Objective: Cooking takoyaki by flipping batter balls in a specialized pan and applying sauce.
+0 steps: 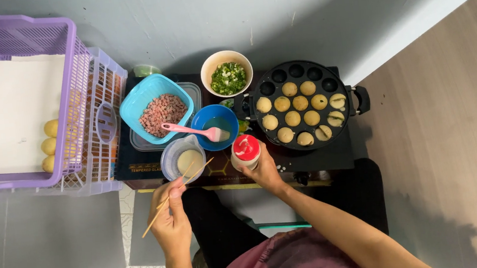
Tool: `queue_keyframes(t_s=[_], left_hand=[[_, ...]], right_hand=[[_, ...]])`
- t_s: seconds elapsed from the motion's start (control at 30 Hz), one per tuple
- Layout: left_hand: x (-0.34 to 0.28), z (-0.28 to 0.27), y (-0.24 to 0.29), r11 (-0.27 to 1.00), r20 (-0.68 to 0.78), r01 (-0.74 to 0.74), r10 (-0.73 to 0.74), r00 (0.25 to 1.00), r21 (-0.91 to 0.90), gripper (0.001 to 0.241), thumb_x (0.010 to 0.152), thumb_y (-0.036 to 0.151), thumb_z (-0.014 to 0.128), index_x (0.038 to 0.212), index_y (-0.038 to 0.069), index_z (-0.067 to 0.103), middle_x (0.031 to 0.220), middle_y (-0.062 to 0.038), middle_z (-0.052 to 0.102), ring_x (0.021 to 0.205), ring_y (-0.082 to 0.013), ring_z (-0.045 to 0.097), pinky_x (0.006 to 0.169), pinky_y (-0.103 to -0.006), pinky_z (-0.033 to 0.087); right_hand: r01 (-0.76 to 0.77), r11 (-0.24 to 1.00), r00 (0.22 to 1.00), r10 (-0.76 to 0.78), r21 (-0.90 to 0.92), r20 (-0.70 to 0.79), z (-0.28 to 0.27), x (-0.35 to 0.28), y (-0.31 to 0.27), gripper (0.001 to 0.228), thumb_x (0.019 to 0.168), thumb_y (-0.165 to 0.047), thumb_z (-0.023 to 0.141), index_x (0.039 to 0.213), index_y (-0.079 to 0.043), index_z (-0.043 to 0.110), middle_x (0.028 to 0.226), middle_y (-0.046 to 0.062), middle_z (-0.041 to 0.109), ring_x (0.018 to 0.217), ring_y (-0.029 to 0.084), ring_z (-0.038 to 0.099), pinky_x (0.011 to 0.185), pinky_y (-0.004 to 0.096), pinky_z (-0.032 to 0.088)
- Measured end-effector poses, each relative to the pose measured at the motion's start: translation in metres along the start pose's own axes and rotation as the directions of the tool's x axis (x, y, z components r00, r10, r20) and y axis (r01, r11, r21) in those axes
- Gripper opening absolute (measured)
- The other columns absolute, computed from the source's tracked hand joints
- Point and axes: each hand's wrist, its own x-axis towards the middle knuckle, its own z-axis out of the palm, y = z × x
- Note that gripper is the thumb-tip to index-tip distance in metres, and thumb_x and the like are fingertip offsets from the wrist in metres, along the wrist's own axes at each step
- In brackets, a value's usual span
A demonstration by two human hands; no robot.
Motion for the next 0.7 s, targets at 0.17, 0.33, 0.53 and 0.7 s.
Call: queue_keyframes(t_s=[0.17, 0.33, 0.53, 0.7], left_hand=[[0.002, 0.005, -0.011, 1.000, 0.000, 0.002, -0.002, 1.000, 0.005, 0.030, 0.109, 0.016, 0.046, 0.116, -0.002, 0.069, 0.111, -0.014, 0.069, 0.097, -0.0261, 0.073, 0.089, -0.0342, 0.064], [0.001, 0.045, -0.028, 0.988, 0.079, 0.102, -0.093, 0.992, -0.119, 0.031, 0.108, 0.018, 0.047, 0.115, -0.001, 0.070, 0.112, -0.012, 0.070, 0.091, -0.0209, 0.075, 0.087, -0.0304, 0.063], [0.004, 0.105, -0.049, 0.946, 0.172, 0.166, -0.121, 0.978, -0.280, 0.025, 0.105, 0.013, 0.056, 0.114, -0.001, 0.075, 0.095, -0.020, 0.076, 0.087, -0.0292, 0.078, 0.078, -0.0373, 0.065], [0.032, 0.141, -0.053, 0.969, 0.223, 0.128, -0.079, 0.972, -0.212, 0.018, 0.102, 0.013, 0.064, 0.106, 0.004, 0.079, 0.089, -0.017, 0.075, 0.085, -0.0295, 0.078, 0.077, -0.0374, 0.066]], right_hand=[[0.071, 0.997, 0.997, -0.071, -0.013, 0.012, -0.038, -0.035, -0.021, 0.087, 0.077, -0.037, 0.086, 0.144, -0.005, 0.042, 0.135, 0.015, 0.056, 0.126, 0.029, 0.058, 0.103, 0.039, 0.052], [0.045, 0.999, 0.999, -0.045, -0.025, 0.010, -0.108, -0.076, -0.033, 0.088, 0.073, -0.038, 0.086, 0.142, -0.004, 0.042, 0.134, 0.015, 0.055, 0.126, 0.027, 0.056, 0.107, 0.038, 0.048], [-0.163, 0.957, 0.985, 0.145, -0.241, -0.092, -0.187, -0.096, -0.024, 0.094, 0.062, -0.031, 0.096, 0.140, -0.006, 0.050, 0.114, 0.025, 0.064, 0.110, 0.046, 0.066, 0.095, 0.060, 0.053], [-0.386, 0.907, 0.918, 0.396, -0.169, 0.031, -0.177, -0.098, -0.019, 0.092, 0.068, -0.043, 0.092, 0.142, -0.010, 0.048, 0.113, 0.028, 0.069, 0.113, 0.046, 0.068, 0.095, 0.060, 0.054]])
